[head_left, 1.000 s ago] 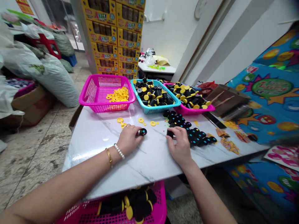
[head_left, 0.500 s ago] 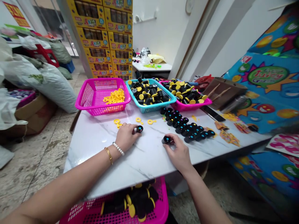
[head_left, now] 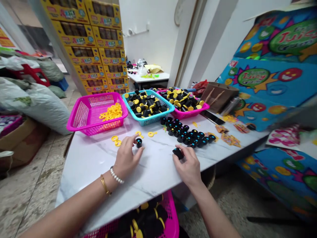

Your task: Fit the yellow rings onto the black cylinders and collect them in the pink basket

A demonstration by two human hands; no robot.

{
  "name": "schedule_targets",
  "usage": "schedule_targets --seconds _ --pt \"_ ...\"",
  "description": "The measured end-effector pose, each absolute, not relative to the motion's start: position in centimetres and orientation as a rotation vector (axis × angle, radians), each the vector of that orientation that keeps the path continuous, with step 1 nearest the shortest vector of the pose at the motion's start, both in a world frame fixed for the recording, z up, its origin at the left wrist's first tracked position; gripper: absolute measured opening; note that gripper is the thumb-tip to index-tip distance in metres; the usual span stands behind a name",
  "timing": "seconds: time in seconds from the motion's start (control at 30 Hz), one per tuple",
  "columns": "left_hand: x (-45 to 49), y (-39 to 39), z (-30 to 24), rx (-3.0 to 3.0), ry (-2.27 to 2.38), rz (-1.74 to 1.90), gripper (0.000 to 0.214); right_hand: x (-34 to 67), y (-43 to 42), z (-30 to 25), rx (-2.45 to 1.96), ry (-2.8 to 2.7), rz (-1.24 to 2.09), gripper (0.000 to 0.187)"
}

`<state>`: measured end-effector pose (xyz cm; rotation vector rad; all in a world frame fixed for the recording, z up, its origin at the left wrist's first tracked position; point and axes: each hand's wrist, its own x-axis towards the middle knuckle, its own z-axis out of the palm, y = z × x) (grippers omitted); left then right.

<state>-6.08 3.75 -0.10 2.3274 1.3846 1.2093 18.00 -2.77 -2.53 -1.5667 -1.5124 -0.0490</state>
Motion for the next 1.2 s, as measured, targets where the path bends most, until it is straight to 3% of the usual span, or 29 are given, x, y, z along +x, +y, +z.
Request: schedule_targets --seconds 0.13,0.33,0.47,0.57,0.9,1.07,1.2 --pt "-2.6 4.3 0.7 2.394 1.155 0.912 0.017 18.9 -3.6 -3.4 -1.637 -1.552 -0.194 0.028" --pt "4.3 10.2 0.8 2.385 1.321 0.791 0.025 20.2 -4.4 -3.1 -1.579 -1.597 -0.165 0.028" --pt "6.0 12.5 0.3 2.399 1.339 0.825 0.026 22.9 -6.4 -3.8 -1.539 -1.268 -0.216 0.031" --pt "6.0 13.0 -0.5 2.426 1.292 0.834 0.026 24.8 -7.5 -4.7 -1.629 -1.096 -0.258 0.03" --pt "2.7 8.1 -0.2 2.643 1.048 0.954 0.024 23.6 -6.4 -6.1 -1.785 -1.368 -0.429 0.031" --pt "-1.6 8.6 0.0 2.594 1.535 0.863 0.043 23.0 -6.8 -6.2 -1.873 -1.369 -0.511 0.032" --pt "-2.7 9.7 -0.6 2.455 1.478 0.772 0.027 22.5 -6.3 -5.3 -1.919 -1.424 -0.541 0.028"
